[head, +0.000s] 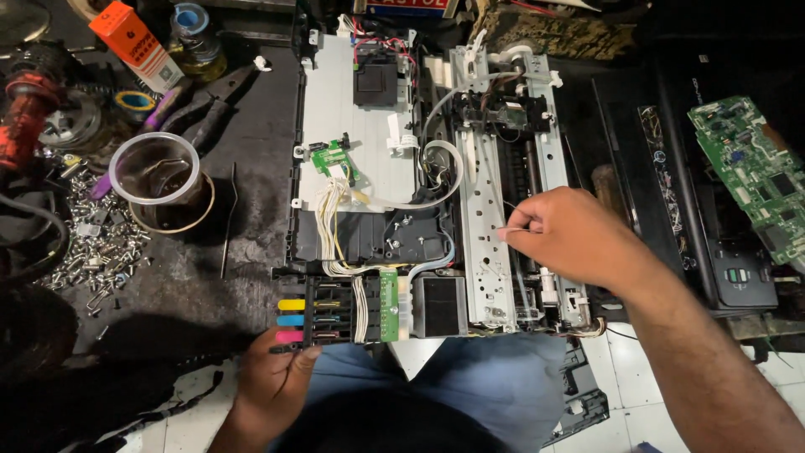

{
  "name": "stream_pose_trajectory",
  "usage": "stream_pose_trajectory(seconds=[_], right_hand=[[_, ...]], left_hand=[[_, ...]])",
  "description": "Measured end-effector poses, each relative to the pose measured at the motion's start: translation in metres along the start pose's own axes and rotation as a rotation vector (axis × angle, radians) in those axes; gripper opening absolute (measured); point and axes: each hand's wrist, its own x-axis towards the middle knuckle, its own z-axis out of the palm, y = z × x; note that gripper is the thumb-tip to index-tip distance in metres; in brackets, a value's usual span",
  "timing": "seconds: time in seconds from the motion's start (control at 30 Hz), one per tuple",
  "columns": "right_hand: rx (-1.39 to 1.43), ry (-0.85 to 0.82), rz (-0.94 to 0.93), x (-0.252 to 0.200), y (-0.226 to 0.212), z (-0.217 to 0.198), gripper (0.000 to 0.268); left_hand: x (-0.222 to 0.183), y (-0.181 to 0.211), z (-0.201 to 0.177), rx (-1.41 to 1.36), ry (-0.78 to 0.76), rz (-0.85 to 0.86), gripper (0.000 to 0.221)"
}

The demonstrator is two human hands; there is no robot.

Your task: Inspecting and manipulating the internal wiring and ink cartridge system of a disassembled printer on a repair bench.

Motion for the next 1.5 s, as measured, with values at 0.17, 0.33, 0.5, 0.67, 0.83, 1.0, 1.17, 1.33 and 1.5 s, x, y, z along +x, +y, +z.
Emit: stream_pose_trajectory(seconds=[0.17,0.33,0.5,0.67,0.83,1.0,1.17,1.33,1.5], right_hand=[[0.125,-0.034,-0.037,0.002,0.009,0.001,0.028],[0.233,-0.069,0.004,-0.011,-0.005,-0.004,0.029],[0.299,-0.031,-0.055,-0.009,-0.013,0.001,0.043],[0.299,0.014,-0.056,-0.003,-0.019,0.003,0.044],[0.334,0.088,-0.106,0.008,-0.013,0.013,0.048],[0.197,0.079,-0.005,-0.009,-0.028,0.005,0.022],[-0.014,0.124,-0.113,-0.007,-0.001,-0.004,0.026],[0.083,0.274,-0.651,0.029,0.053,0.008,0.009],[0.139,0.425,-1.021,0.042,0.046,0.021,0.012]], left_hand=[[-0.006,0.0,0.002,0.18,-0.129,-0.375,0.067],[-0.004,0.0,0.002,0.125,-0.17,-0.303,0.07],[-0.001,0.004,0.001,0.111,-0.13,-0.23,0.068],[-0.004,-0.004,0.004,0.077,-0.064,-0.079,0.067],[-0.001,-0.009,0.004,0.105,-0.09,-0.007,0.07],[-0.003,-0.009,0.004,0.183,-0.185,-0.196,0.07],[-0.004,-0.008,0.005,0.166,-0.191,-0.195,0.072],[-0.005,-0.008,0.007,0.021,-0.125,-0.3,0.057],[-0.004,-0.007,0.007,0.049,-0.084,-0.116,0.07]])
